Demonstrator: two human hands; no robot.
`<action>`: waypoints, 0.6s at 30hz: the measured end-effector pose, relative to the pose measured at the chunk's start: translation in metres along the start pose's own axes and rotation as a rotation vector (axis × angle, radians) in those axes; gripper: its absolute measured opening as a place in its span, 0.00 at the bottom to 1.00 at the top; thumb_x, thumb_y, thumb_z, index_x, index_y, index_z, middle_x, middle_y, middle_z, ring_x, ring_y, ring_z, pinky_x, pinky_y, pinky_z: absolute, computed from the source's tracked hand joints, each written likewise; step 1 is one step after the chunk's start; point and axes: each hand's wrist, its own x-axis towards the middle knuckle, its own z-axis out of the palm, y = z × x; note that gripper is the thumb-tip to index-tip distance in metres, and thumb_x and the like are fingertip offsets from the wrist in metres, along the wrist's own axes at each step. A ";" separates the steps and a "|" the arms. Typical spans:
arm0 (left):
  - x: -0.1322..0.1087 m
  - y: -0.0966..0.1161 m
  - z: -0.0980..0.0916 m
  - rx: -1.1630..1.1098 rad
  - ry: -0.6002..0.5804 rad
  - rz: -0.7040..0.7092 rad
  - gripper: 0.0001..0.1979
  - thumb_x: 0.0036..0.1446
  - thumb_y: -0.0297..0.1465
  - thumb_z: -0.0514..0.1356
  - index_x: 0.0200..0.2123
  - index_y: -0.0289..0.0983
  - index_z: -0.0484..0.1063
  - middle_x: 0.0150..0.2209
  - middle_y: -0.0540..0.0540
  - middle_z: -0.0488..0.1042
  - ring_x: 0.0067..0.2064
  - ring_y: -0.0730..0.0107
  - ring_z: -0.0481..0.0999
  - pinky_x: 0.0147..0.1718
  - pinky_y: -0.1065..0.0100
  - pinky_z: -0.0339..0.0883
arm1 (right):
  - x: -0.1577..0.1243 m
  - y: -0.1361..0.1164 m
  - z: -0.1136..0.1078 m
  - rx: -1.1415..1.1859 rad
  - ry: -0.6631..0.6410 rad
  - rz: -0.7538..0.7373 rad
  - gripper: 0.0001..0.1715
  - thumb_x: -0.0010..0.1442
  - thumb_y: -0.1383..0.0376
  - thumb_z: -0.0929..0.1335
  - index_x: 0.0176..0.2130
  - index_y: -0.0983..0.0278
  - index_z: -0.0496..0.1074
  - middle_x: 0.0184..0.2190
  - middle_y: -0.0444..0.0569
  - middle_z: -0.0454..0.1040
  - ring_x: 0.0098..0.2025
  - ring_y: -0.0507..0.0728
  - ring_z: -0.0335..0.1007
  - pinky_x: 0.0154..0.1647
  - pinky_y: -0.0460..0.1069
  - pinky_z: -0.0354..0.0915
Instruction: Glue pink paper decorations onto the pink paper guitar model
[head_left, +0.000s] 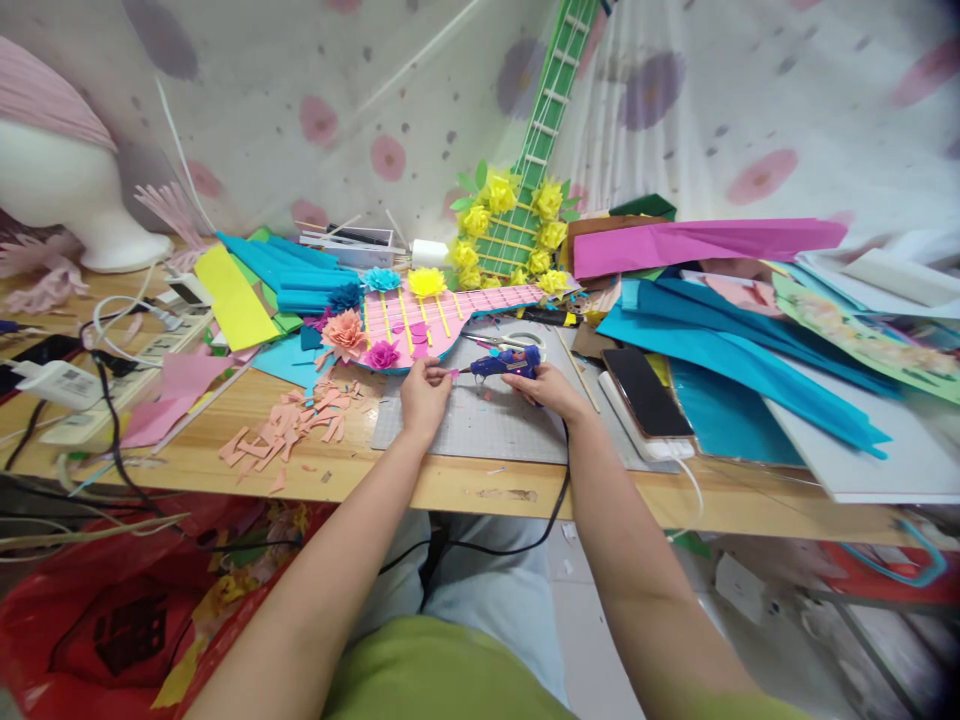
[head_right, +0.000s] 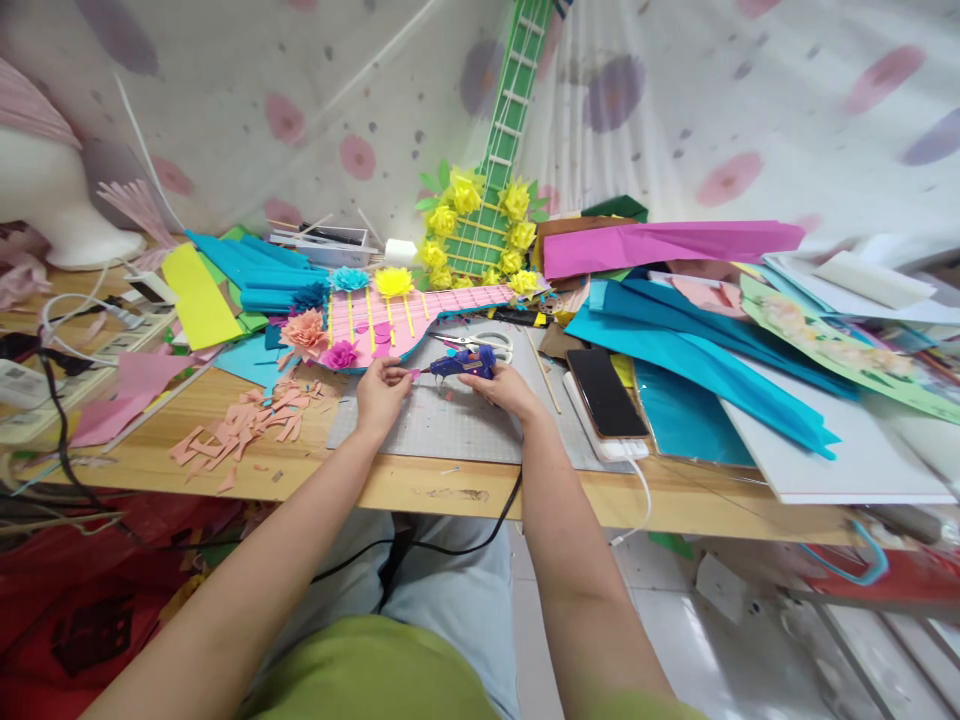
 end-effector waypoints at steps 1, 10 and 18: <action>0.000 -0.001 0.000 0.004 -0.001 0.000 0.13 0.46 0.27 0.63 0.37 0.38 0.67 0.29 0.51 0.75 0.28 0.73 0.74 0.33 0.70 0.68 | 0.000 0.000 0.000 0.000 0.001 0.000 0.22 0.44 0.47 0.71 0.22 0.62 0.65 0.12 0.39 0.60 0.17 0.48 0.54 0.19 0.47 0.52; 0.000 -0.002 0.000 0.012 -0.012 0.001 0.14 0.46 0.28 0.64 0.38 0.37 0.68 0.29 0.50 0.75 0.29 0.73 0.74 0.33 0.70 0.68 | 0.000 -0.002 0.002 -0.032 0.026 -0.007 0.21 0.44 0.48 0.70 0.23 0.62 0.66 0.13 0.40 0.61 0.18 0.49 0.54 0.21 0.47 0.52; 0.001 -0.001 -0.001 -0.004 -0.025 0.002 0.14 0.46 0.28 0.65 0.38 0.37 0.68 0.29 0.49 0.76 0.29 0.73 0.76 0.33 0.70 0.69 | 0.005 0.006 0.001 -0.048 0.067 -0.028 0.22 0.45 0.47 0.70 0.23 0.64 0.68 0.13 0.41 0.62 0.19 0.50 0.57 0.23 0.48 0.55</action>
